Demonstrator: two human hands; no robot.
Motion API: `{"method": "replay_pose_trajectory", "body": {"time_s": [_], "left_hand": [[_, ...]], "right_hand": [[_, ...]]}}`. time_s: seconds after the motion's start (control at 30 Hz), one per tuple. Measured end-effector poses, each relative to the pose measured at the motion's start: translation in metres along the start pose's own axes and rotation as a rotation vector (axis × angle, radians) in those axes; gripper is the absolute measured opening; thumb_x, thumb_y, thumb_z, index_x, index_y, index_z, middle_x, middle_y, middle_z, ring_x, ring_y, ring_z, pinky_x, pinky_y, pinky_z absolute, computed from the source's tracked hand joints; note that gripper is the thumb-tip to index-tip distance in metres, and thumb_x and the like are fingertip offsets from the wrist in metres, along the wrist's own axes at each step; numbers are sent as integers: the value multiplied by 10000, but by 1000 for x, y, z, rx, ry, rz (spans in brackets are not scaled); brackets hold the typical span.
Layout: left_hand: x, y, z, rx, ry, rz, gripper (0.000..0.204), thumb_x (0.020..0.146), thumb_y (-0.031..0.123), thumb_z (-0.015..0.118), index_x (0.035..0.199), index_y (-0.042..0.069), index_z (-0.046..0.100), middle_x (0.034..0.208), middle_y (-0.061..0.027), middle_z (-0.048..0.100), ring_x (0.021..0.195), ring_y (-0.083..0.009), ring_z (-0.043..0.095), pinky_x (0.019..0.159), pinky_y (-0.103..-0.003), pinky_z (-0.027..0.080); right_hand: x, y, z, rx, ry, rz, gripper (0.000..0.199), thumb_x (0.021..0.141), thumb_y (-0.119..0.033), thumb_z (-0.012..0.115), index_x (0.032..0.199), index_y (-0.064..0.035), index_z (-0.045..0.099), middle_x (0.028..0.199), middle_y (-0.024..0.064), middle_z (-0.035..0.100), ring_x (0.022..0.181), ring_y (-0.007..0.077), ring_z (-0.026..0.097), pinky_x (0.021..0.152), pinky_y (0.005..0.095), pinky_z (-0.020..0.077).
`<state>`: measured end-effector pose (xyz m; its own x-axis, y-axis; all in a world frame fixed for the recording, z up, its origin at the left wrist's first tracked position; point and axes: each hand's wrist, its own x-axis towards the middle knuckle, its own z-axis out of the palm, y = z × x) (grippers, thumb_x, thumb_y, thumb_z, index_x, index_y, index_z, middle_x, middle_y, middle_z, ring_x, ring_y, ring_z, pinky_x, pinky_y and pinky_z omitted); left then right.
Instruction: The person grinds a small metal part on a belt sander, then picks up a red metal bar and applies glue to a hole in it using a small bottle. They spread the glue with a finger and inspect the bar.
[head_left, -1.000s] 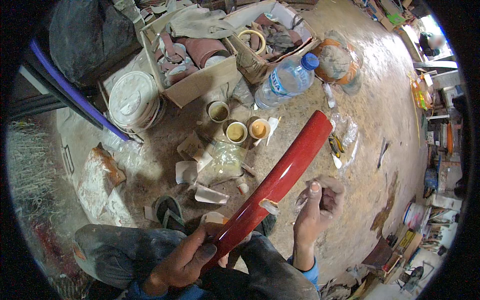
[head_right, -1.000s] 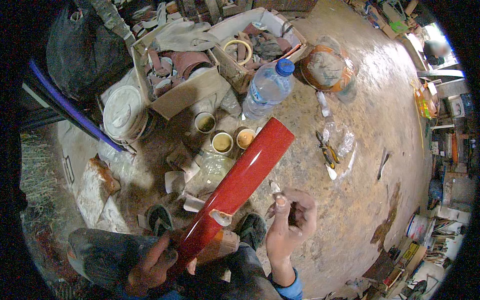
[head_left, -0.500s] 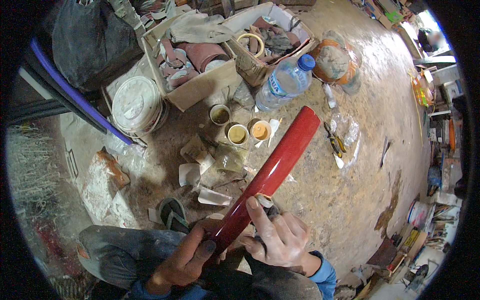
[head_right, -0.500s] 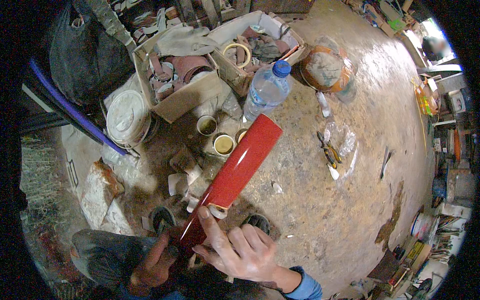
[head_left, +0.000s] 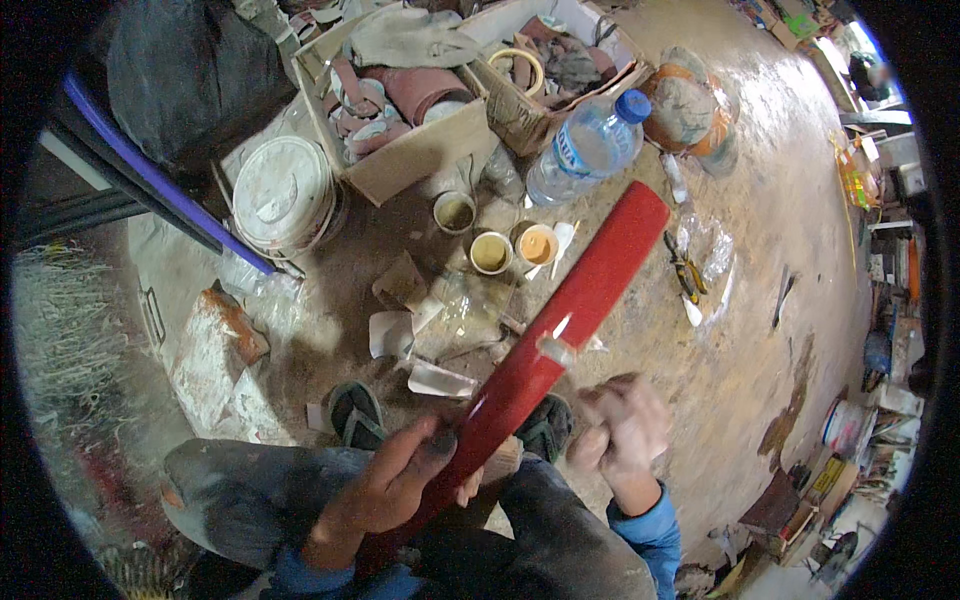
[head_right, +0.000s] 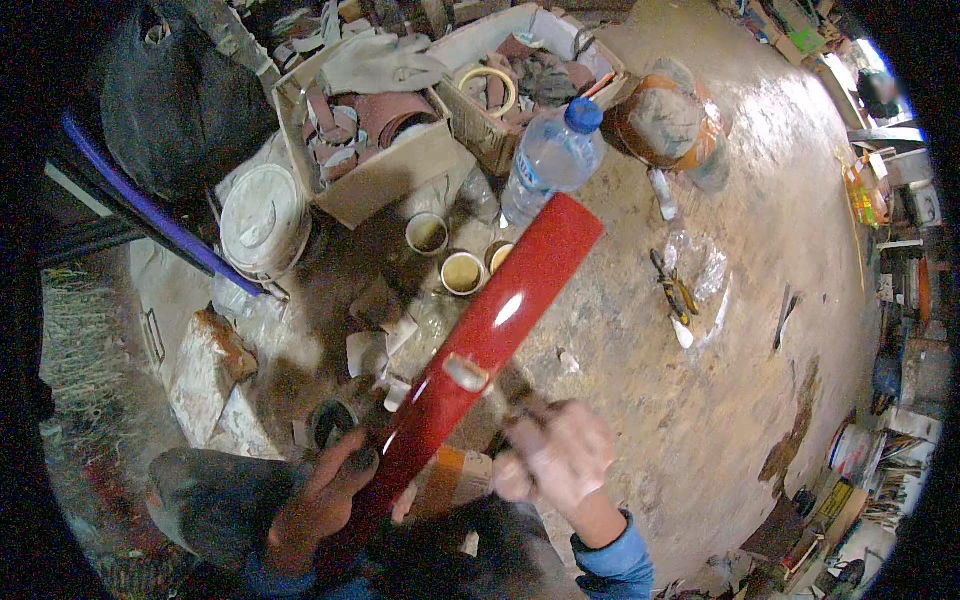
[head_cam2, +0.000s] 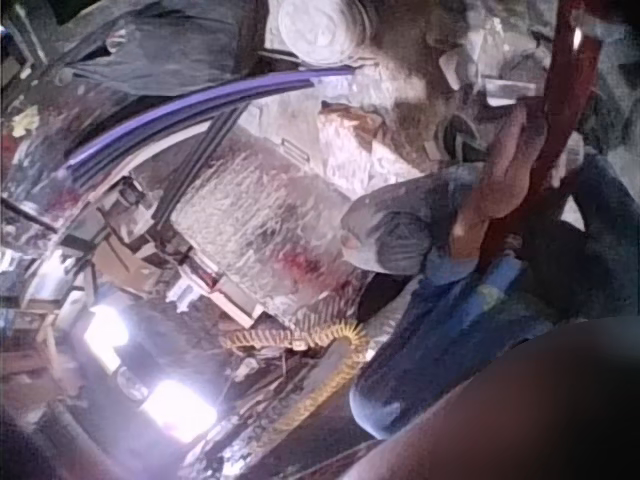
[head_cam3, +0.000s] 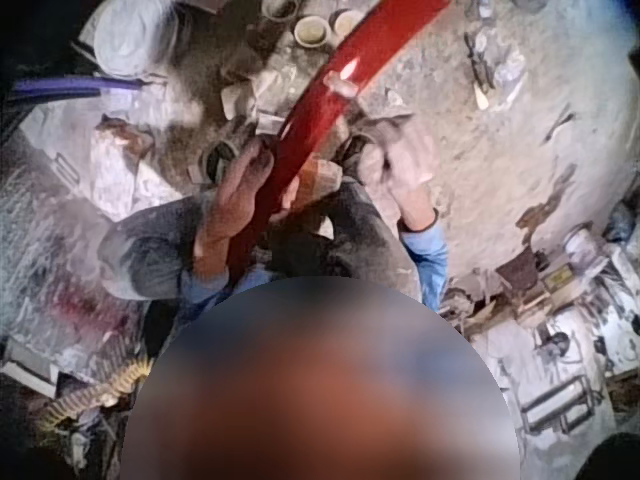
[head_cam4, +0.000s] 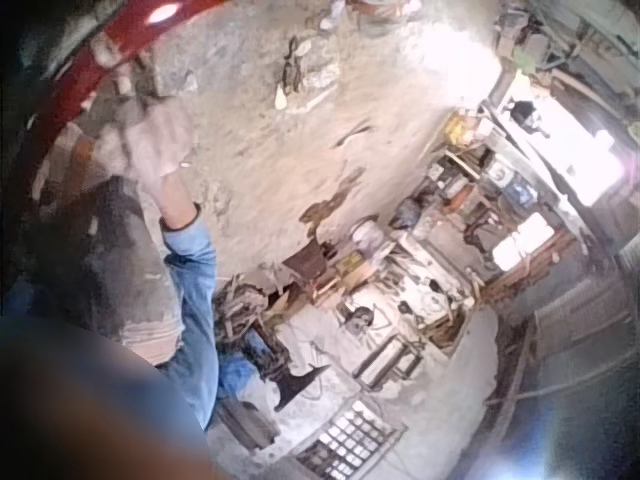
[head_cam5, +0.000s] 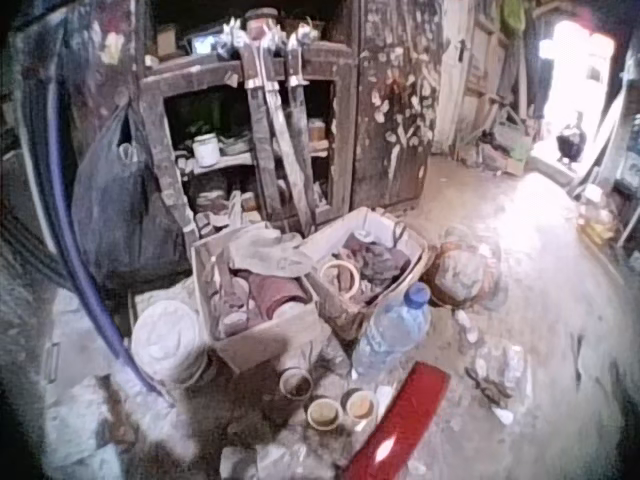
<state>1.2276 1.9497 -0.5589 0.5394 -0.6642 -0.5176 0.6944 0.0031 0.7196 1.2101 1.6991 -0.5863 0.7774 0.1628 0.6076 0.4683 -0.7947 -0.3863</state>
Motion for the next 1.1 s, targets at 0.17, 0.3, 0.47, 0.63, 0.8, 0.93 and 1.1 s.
{"method": "replay_pose_trajectory", "body": {"time_s": [0.17, 0.3, 0.47, 0.63, 0.8, 0.93, 1.1], "left_hand": [[13, -6, -5, 34, 44, 17, 339, 1063, 273, 321, 1240, 2, 423, 846, -82, 570, 712, -125, 541, 689, -267, 462], [19, -9, -7, -15, 27, -5, 326, 1062, 263, 333, 1247, 7, 412, 846, -82, 568, 716, -122, 540, 686, -269, 462], [22, -7, -6, -20, 73, 34, 330, 1060, 258, 338, 1269, 8, 386, 843, -83, 570, 720, -122, 546, 695, -272, 466], [26, -8, -7, -36, 73, 67, 321, 1057, 247, 344, 1277, 18, 385, 867, -85, 587, 743, -125, 570, 697, -269, 477], [27, -12, -6, -155, 138, -47, 316, 1050, 249, 361, 1274, 28, 389, 903, -94, 617, 737, -132, 602, 657, -256, 492], [23, -13, -7, -198, 77, -65, 332, 1041, 276, 379, 1266, 32, 394, 908, -104, 626, 675, -141, 603, 614, -261, 495], [12, -15, -3, -318, -107, -106, 357, 1035, 297, 386, 1272, 30, 378, 951, -122, 624, 696, -150, 606, 640, -285, 509]], "right_hand": [[-10, -3, 13, 124, 142, 491, 216, 965, -120, 527, 780, -8, 526, 698, 122, 611, 611, 164, 575, 545, 294, 450], [-11, -6, 26, 363, 226, 795, 85, 923, -26, 609, 917, 16, 535, 872, 122, 628, 751, 142, 604, 678, 262, 491], [1, -1, 31, 476, 237, 819, 159, 896, 10, 650, 1005, 11, 535, 939, 110, 618, 790, 123, 610, 699, 243, 502], [16, 9, 28, 634, 180, 1040, 248, 953, -96, 601, 1162, 3, 509, 900, 72, 606, 695, 102, 574, 595, 221, 452], [24, 19, 27, 883, 257, 1116, 464, 987, -178, 533, 1404, -24, 399, 1273, 137, 572, 1140, 187, 556, 922, 342, 449], [30, 17, 22, 1181, 324, 1158, 534, 988, -200, 521, 1447, -12, 322, 1315, 160, 540, 1149, 242, 561, 954, 393, 451], [37, 1, 5, 1244, 345, 1123, 701, 945, -159, 612, 1477, 60, 210, 1380, 178, 473, 1215, 241, 517, 1031, 395, 411]]}}
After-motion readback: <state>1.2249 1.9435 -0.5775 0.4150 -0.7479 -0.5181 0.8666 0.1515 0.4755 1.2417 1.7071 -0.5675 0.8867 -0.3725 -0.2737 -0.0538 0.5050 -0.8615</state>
